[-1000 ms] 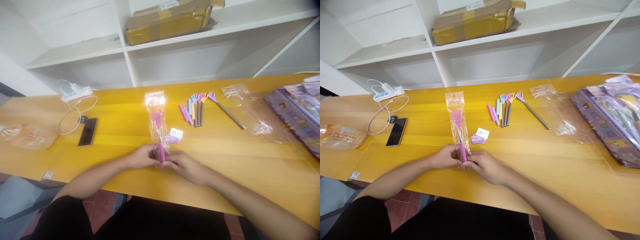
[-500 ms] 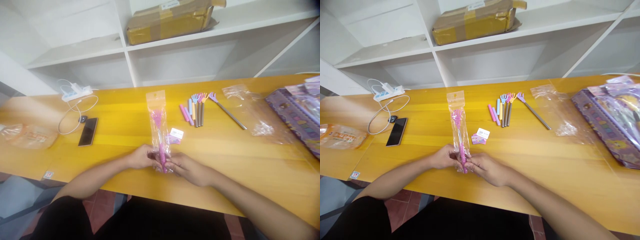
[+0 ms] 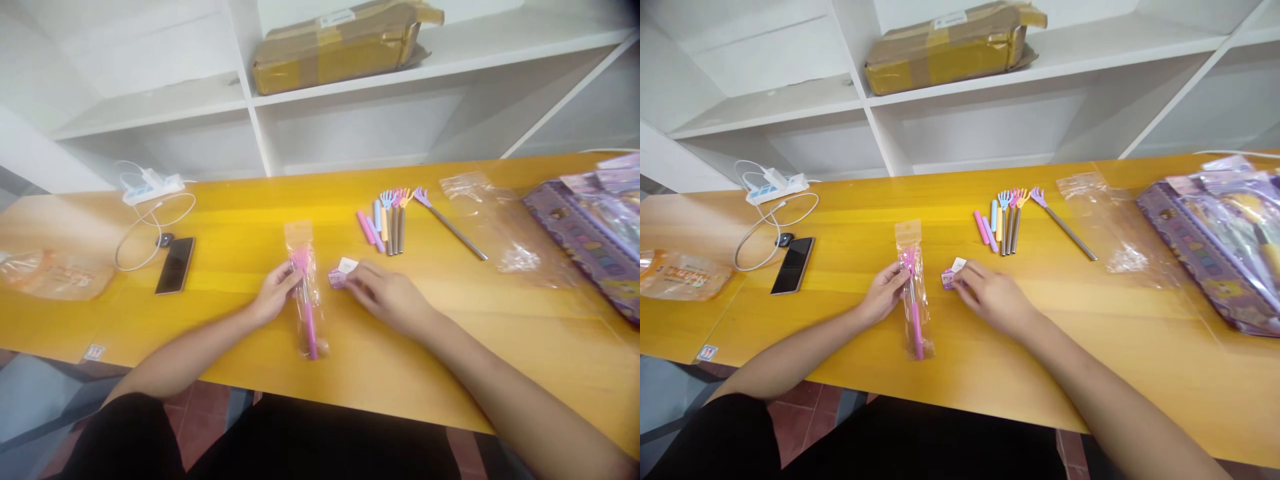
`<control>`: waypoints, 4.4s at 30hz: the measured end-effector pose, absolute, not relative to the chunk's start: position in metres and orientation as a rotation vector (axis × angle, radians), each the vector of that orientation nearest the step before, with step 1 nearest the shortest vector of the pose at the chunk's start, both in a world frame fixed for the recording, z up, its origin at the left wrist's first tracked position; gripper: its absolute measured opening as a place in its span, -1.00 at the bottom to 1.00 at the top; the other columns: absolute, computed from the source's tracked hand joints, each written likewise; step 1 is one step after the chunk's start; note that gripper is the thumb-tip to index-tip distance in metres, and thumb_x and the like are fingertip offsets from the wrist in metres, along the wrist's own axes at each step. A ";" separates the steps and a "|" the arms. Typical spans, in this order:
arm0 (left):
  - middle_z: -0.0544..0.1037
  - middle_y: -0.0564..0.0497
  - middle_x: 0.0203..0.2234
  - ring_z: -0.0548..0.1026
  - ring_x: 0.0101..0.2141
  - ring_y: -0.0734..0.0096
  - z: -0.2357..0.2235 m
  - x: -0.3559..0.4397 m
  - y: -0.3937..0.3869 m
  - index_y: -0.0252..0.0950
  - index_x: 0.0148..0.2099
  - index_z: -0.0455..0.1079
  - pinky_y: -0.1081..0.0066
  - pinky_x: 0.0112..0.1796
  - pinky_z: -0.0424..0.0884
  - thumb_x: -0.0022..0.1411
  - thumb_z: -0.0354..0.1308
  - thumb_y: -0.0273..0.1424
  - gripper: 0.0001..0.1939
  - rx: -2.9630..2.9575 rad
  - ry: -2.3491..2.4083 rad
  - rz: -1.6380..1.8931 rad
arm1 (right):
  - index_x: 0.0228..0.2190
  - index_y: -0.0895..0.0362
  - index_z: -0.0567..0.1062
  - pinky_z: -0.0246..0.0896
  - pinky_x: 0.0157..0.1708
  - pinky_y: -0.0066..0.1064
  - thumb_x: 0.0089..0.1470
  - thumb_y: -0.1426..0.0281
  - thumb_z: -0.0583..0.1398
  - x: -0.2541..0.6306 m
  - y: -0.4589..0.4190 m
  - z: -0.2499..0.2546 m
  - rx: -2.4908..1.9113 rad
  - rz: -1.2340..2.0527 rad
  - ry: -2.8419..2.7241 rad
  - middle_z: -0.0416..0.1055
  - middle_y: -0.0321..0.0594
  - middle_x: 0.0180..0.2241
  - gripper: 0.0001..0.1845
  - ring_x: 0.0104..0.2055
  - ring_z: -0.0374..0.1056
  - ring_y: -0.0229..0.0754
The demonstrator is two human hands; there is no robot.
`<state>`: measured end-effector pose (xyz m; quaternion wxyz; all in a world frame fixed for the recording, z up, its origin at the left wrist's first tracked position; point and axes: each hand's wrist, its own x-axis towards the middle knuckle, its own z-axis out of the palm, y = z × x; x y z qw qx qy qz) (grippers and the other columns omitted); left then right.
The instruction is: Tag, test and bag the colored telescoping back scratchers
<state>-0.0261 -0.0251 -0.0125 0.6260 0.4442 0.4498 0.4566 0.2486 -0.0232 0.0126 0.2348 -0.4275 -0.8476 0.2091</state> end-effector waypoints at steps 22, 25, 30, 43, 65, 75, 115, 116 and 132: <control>0.43 0.14 -0.49 0.34 -0.53 0.57 -0.013 -0.029 -0.029 -0.27 -0.18 0.39 0.49 -0.46 0.26 0.40 0.25 0.00 -0.59 1.202 0.973 0.893 | -0.01 0.13 0.57 0.35 -0.39 -0.27 0.42 0.15 0.13 0.266 0.000 -0.011 -1.409 0.154 -2.442 0.49 0.02 0.04 -0.63 -0.27 0.51 -0.07; 0.45 0.12 -0.48 0.36 -0.51 0.55 -0.011 -0.029 -0.029 -0.27 -0.19 0.39 0.49 -0.46 0.26 0.39 0.26 0.02 -0.57 1.216 0.986 0.877 | 0.09 0.13 0.51 0.38 -0.32 -0.27 0.46 0.23 0.06 0.265 0.001 -0.011 -1.414 0.155 -2.387 0.53 0.02 0.02 -0.62 -0.19 0.53 -0.03; 0.48 0.09 -0.45 0.36 -0.50 0.54 -0.008 -0.029 -0.030 -0.29 -0.18 0.43 0.49 -0.45 0.24 0.35 0.28 0.07 -0.52 1.231 1.027 0.853 | 0.04 0.15 0.49 0.36 -0.27 -0.28 0.46 0.34 0.00 0.267 0.005 -0.011 -1.489 0.211 -2.299 0.54 0.05 0.00 -0.67 -0.22 0.51 -0.04; 0.50 0.03 -0.55 0.40 -0.51 0.46 -0.019 -0.034 -0.027 -0.32 -0.45 0.46 0.42 -0.41 0.30 0.22 0.30 0.20 -0.36 1.111 0.987 0.832 | -0.29 0.02 0.32 0.47 -0.29 -0.32 0.35 0.32 0.14 0.254 -0.008 0.003 -1.178 0.417 -1.846 0.47 -0.05 -0.07 -0.88 -0.12 0.48 -0.10; 0.49 0.03 -0.47 0.40 -0.42 0.44 -0.009 -0.031 -0.029 -0.34 -0.36 0.46 0.40 -0.30 0.31 0.30 0.23 0.19 -0.38 1.283 1.007 0.700 | 0.11 0.15 0.51 0.40 0.11 -0.01 0.41 0.24 0.21 0.223 0.011 -0.027 -0.833 0.092 -2.399 0.57 -0.01 0.03 -0.65 0.08 0.42 0.09; 0.51 0.03 -0.49 0.44 -0.44 0.42 -0.010 -0.032 -0.029 -0.33 -0.37 0.45 0.39 -0.31 0.36 0.29 0.21 0.22 -0.35 1.300 0.988 0.667 | 0.03 0.16 0.51 0.37 -0.10 -0.19 0.41 0.53 0.10 0.233 0.011 -0.022 -0.865 -0.044 -2.407 0.57 -0.04 -0.14 -0.74 -0.10 0.43 -0.01; 0.52 0.07 -0.36 0.49 -0.41 0.41 -0.002 -0.031 -0.031 -0.26 0.07 0.43 0.39 -0.30 0.40 0.41 0.22 0.03 -0.53 1.315 0.931 0.696 | 0.01 0.03 0.34 0.58 -0.40 -0.37 0.33 0.11 0.27 0.242 0.009 -0.013 -1.031 0.854 -1.452 0.57 -0.16 -0.11 -0.62 -0.31 0.55 -0.19; 0.51 0.07 -0.35 0.49 -0.41 0.41 -0.002 -0.030 -0.031 -0.24 0.15 0.41 0.39 -0.31 0.41 0.40 0.23 0.03 -0.50 1.304 0.940 0.709 | 0.01 0.02 0.33 0.58 -0.42 -0.39 0.33 0.13 0.28 0.240 0.007 -0.012 -0.995 0.911 -1.429 0.56 -0.17 -0.09 -0.63 -0.33 0.54 -0.21; 0.60 -0.12 0.01 0.55 0.01 0.21 0.000 -0.029 -0.031 -0.24 0.13 0.52 0.28 0.05 0.42 0.45 0.23 -0.10 -0.62 1.405 0.865 0.751 | -0.19 0.03 0.49 0.37 -0.28 -0.29 0.28 0.56 0.30 0.224 -0.035 0.007 -0.417 0.164 -2.120 0.65 -0.26 -0.19 -0.82 -0.24 0.51 -0.17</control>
